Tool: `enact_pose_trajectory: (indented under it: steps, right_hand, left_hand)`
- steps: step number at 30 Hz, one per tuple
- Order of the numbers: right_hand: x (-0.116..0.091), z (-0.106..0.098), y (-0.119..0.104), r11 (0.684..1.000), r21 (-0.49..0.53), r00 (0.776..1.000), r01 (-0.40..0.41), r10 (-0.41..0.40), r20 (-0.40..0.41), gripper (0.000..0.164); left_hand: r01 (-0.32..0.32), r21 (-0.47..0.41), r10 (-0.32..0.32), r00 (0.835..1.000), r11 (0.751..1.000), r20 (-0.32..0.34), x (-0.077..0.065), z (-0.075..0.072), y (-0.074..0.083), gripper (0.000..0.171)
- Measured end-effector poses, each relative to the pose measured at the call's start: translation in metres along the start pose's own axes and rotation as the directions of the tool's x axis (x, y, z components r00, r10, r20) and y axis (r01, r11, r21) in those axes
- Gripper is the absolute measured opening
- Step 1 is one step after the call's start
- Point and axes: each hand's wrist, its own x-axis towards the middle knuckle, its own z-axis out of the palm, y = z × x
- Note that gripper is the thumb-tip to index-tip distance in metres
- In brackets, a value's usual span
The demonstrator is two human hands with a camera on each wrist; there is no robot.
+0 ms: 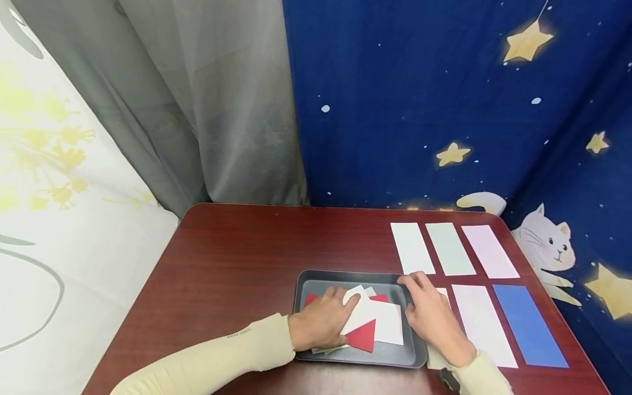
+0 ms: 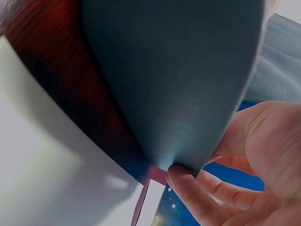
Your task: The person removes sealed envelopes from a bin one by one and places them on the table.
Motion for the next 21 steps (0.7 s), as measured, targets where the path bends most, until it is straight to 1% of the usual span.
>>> enact_pose_trajectory:
  steps: [5,8,12,21]
  right_hand:
    - [0.0019,0.0011,0.0009,1.000,-0.002,1.000,0.010,-0.010,-0.015,0.056]
    - [0.0020,0.0016,0.0011,1.000,-0.003,1.000,0.011,-0.011,-0.020,0.056]
    - [0.0020,0.0022,0.0007,1.000,-0.003,1.000,0.006,-0.007,-0.018,0.056]
    - [0.0023,0.0032,0.0000,1.000,-0.001,1.000,0.006,-0.006,-0.022,0.056]
  left_hand:
    - [0.010,0.005,-0.010,1.000,1.000,-0.009,0.0026,-0.0012,-0.0008,0.087]
    - [0.028,0.007,-0.028,1.000,1.000,-0.008,0.0042,-0.0017,-0.0019,0.087]
    - [0.055,-0.014,-0.055,0.998,0.998,0.003,0.0052,-0.0021,-0.0035,0.088]
    - [0.058,-0.037,-0.058,0.998,0.998,-0.016,0.0057,-0.0046,-0.0062,0.087]
